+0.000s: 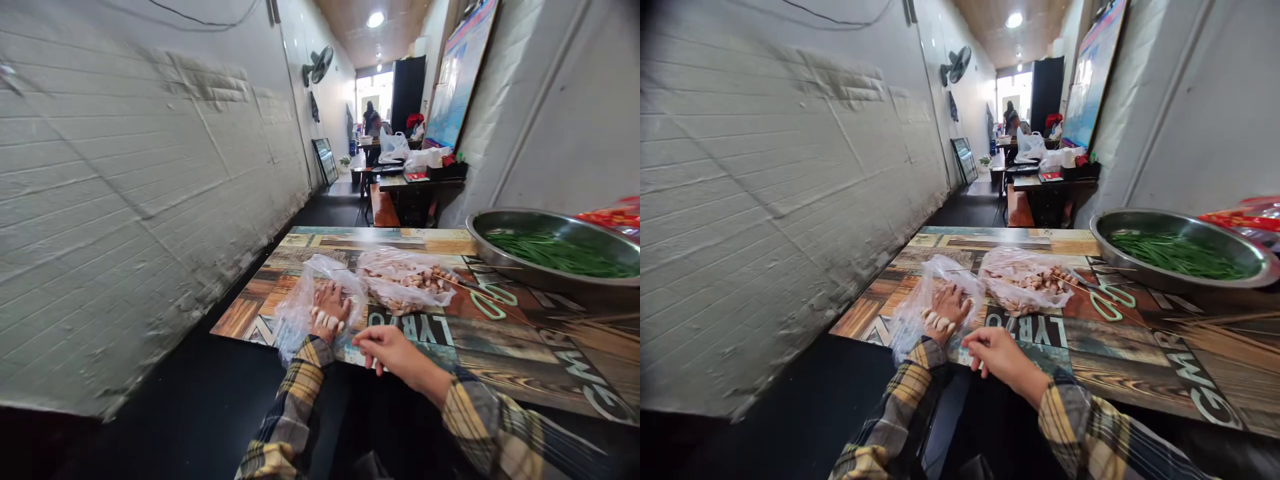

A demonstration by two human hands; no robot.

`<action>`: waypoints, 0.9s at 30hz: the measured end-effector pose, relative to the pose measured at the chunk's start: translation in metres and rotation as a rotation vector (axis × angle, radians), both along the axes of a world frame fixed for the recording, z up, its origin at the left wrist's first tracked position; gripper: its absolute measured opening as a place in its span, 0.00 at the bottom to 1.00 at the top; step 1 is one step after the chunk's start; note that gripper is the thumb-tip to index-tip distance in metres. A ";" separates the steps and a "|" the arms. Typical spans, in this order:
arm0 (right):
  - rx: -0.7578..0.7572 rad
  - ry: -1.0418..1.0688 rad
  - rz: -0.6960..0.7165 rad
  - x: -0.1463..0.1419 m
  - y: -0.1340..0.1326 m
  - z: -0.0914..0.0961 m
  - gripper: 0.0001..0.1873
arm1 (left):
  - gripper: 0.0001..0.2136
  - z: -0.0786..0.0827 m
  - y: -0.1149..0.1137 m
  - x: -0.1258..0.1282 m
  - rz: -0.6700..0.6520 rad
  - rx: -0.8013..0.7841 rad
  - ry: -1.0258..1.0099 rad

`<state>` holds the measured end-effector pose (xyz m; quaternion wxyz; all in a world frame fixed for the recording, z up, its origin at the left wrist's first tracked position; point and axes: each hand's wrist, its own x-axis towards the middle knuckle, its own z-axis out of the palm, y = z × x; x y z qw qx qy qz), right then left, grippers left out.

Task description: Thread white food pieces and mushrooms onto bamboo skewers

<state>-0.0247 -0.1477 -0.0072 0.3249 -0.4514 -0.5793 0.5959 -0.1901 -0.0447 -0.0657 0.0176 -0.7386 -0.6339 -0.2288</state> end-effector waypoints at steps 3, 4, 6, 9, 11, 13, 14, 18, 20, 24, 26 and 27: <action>0.037 -0.033 -0.118 -0.019 0.036 -0.005 0.12 | 0.16 0.001 -0.003 -0.002 -0.076 0.040 -0.063; 0.046 -0.053 -0.130 -0.022 0.046 -0.007 0.11 | 0.13 0.002 -0.004 -0.002 -0.098 0.037 -0.083; 0.069 -0.101 -0.137 -0.026 0.063 -0.010 0.10 | 0.11 0.003 -0.004 -0.002 -0.109 0.012 -0.127; 0.153 -0.182 -0.167 -0.032 0.077 -0.015 0.07 | 0.13 0.006 -0.004 -0.002 -0.087 0.000 -0.185; 0.215 -0.233 -0.191 -0.037 0.082 -0.016 0.08 | 0.13 0.008 -0.003 -0.005 -0.078 -0.002 -0.222; 0.263 -0.283 -0.207 -0.043 0.084 -0.016 0.09 | 0.12 0.013 -0.004 -0.011 -0.067 -0.009 -0.266; 0.282 -0.305 -0.213 -0.045 0.084 -0.015 0.09 | 0.13 0.016 -0.004 -0.016 -0.060 -0.012 -0.289; 0.351 -0.376 -0.218 -0.053 0.085 -0.008 0.09 | 0.16 0.028 -0.008 -0.039 -0.045 0.008 -0.346; 0.384 -0.397 -0.216 -0.058 0.084 -0.004 0.10 | 0.15 0.030 -0.009 -0.049 -0.073 0.030 -0.350; 0.447 -0.394 -0.183 -0.075 0.079 0.003 0.11 | 0.18 0.029 -0.008 -0.055 -0.128 0.145 -0.333; 0.474 -0.374 -0.155 -0.081 0.073 0.006 0.11 | 0.19 0.027 -0.006 -0.053 -0.112 0.189 -0.309; 0.480 -0.359 -0.145 -0.080 0.069 0.008 0.12 | 0.18 0.027 -0.006 -0.052 -0.095 0.189 -0.285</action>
